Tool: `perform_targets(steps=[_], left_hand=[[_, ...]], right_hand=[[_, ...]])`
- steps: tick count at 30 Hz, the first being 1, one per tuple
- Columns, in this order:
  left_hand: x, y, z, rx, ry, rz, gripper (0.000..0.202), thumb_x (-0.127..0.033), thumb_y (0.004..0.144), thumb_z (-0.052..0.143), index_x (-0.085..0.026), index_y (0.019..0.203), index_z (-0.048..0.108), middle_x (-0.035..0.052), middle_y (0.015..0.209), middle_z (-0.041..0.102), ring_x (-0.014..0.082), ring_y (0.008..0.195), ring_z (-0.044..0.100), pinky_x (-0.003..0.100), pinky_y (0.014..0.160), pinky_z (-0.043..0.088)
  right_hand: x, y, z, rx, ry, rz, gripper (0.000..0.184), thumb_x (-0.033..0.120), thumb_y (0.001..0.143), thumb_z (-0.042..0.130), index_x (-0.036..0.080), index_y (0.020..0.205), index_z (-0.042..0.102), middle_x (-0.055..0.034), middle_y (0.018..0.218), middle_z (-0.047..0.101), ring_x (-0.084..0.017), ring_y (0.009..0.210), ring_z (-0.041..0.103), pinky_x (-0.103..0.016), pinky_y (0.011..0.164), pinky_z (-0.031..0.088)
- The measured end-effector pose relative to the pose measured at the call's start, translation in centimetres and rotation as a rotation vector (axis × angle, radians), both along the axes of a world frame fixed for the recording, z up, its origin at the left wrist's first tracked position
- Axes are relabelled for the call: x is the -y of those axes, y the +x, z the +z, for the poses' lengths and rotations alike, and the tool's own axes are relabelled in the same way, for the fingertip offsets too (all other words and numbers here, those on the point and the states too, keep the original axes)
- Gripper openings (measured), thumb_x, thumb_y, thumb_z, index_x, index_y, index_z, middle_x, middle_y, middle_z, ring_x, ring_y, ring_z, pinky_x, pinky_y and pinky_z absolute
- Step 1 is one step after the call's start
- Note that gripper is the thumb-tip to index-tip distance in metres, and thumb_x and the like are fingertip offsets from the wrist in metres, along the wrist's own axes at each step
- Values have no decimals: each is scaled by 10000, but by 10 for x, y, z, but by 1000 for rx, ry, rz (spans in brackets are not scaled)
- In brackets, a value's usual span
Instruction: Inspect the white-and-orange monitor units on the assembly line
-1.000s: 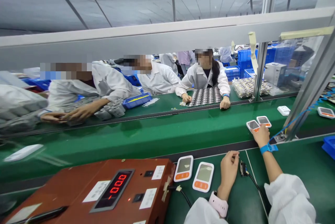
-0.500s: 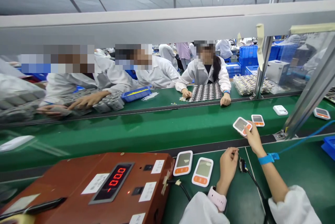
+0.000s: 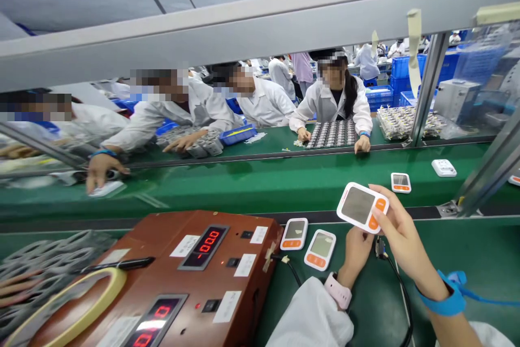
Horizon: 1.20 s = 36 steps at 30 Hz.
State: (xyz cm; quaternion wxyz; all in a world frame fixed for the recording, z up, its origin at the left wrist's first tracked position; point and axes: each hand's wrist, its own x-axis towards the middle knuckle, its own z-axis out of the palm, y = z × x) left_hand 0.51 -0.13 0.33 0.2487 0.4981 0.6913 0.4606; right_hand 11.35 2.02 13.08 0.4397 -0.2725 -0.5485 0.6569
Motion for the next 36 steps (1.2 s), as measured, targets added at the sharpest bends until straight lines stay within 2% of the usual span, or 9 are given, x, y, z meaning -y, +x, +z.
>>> perform_targets(steps=[3, 9, 16, 20, 26, 36], left_hand=[[-1, 0, -2, 9, 10, -1, 178, -210, 832, 504, -183, 822, 679, 47, 814, 705, 181, 727, 630, 278, 694, 463], [-2, 1, -4, 8, 18, 20, 191, -271, 846, 520, -199, 879, 693, 49, 838, 717, 205, 795, 653, 294, 748, 488], [-3, 0, -2, 6, 19, 10, 203, -282, 836, 527, -206, 919, 697, 48, 857, 721, 211, 805, 654, 300, 745, 492], [-3, 0, -4, 3, 11, 8, 203, -273, 831, 529, -207, 924, 697, 47, 889, 722, 211, 818, 650, 300, 755, 488], [-2, 0, -3, 13, 11, 18, 193, -283, 828, 535, -199, 885, 699, 50, 860, 721, 209, 798, 643, 290, 747, 486], [-3, 0, -5, 12, 19, 24, 186, -221, 828, 507, -175, 846, 687, 46, 821, 707, 187, 752, 626, 270, 713, 466]], right_hand=[[4, 5, 5, 27, 46, 17, 585, 438, 829, 665, 325, 1364, 457, -44, 1304, 540, -280, 1168, 533, -373, 917, 522], [5, 12, 11, 52, 62, 22, 572, 453, 835, 653, 331, 1361, 464, -41, 1290, 553, -285, 1158, 542, -374, 894, 540], [3, 16, 14, 18, 11, 35, 545, 446, 784, 706, 334, 1291, 540, -40, 1313, 533, -301, 1131, 556, -379, 812, 582], [2, 16, 14, 40, -19, 50, 548, 465, 787, 698, 337, 1292, 531, -42, 1311, 533, -298, 1118, 562, -366, 769, 596], [1, 12, 15, 81, -70, 78, 573, 519, 789, 673, 334, 1305, 504, -58, 1309, 526, -290, 1049, 596, -306, 610, 607], [3, 13, 22, 143, -38, 129, 532, 498, 857, 598, 318, 1339, 460, -64, 1333, 504, -260, 1068, 588, -293, 695, 583]])
